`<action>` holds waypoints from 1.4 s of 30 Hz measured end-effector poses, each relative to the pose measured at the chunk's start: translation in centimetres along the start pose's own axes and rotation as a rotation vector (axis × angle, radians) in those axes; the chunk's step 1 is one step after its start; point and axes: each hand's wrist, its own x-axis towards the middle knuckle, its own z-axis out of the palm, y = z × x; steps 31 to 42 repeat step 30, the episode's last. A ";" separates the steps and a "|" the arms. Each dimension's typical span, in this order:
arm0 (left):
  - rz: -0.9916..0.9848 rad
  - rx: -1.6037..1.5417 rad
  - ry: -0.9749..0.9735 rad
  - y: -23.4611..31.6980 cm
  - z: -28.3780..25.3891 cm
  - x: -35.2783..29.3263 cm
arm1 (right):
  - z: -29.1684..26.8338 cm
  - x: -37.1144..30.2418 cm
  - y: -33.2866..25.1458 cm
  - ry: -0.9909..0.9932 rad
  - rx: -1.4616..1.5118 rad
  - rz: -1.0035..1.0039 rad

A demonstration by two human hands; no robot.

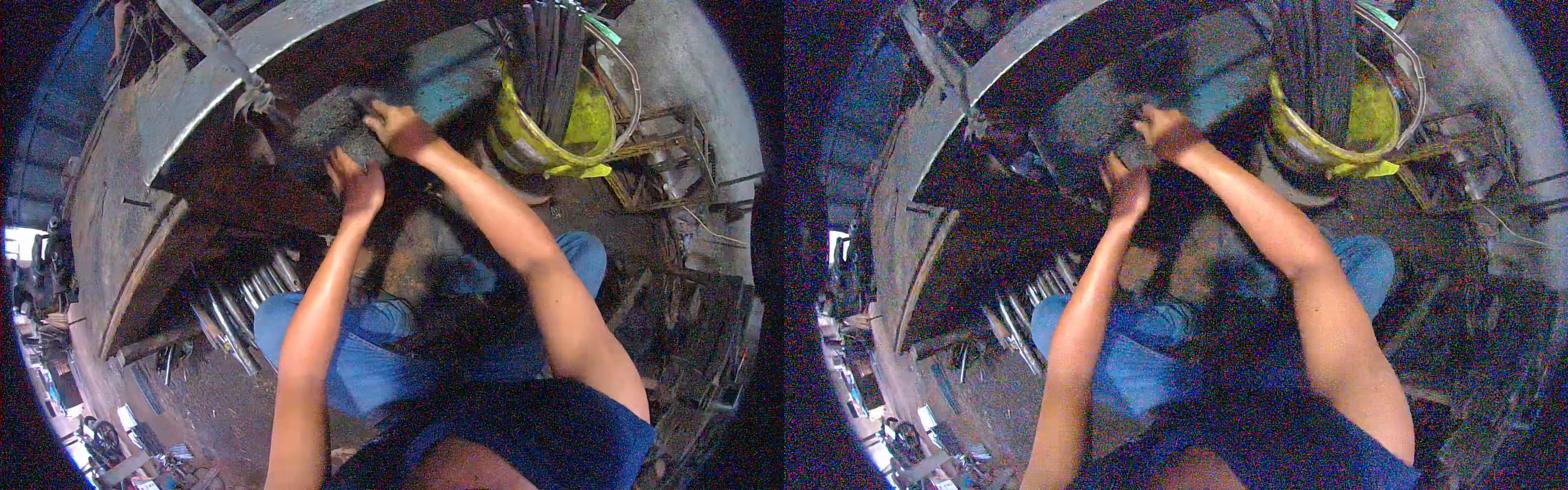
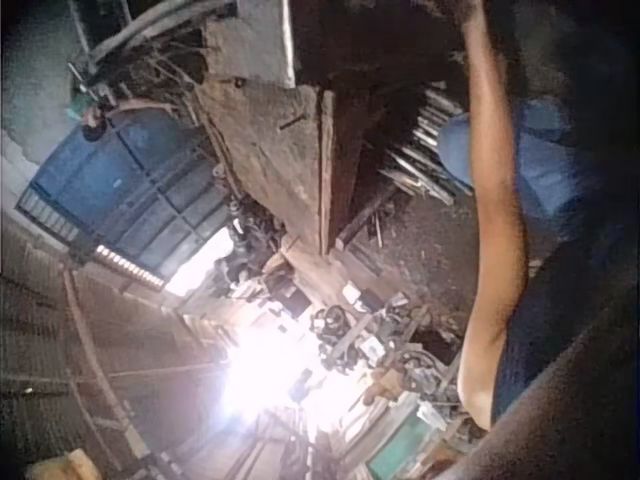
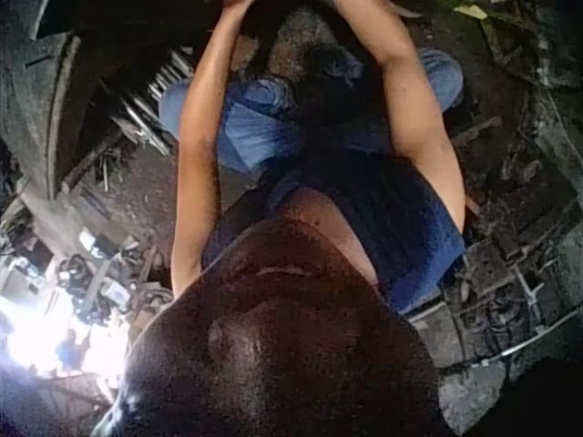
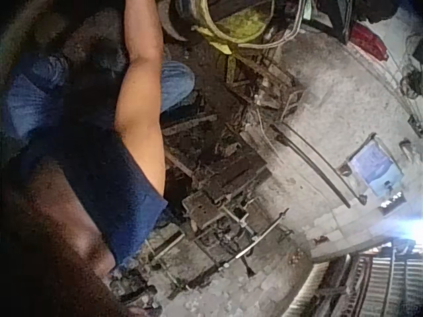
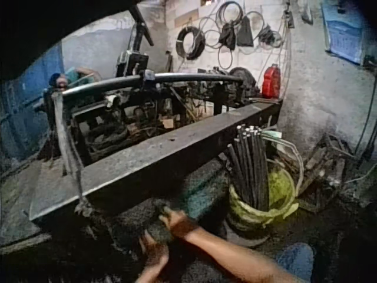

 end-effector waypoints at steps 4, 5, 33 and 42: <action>-0.011 -0.097 0.002 -0.3 -0.1 -0.4 | -3.2 4.2 4.5 0.366 -0.100 0.170; 0.060 -0.003 0.026 -0.4 0.0 -0.4 | -4.4 5.4 6.1 0.323 -0.201 0.266; 0.076 -0.035 0.193 -0.9 2.2 -0.5 | 0.5 16.5 26.4 0.224 -0.518 0.422; 0.076 -0.035 0.193 -0.9 2.2 -0.5 | 0.5 16.5 26.4 0.224 -0.518 0.422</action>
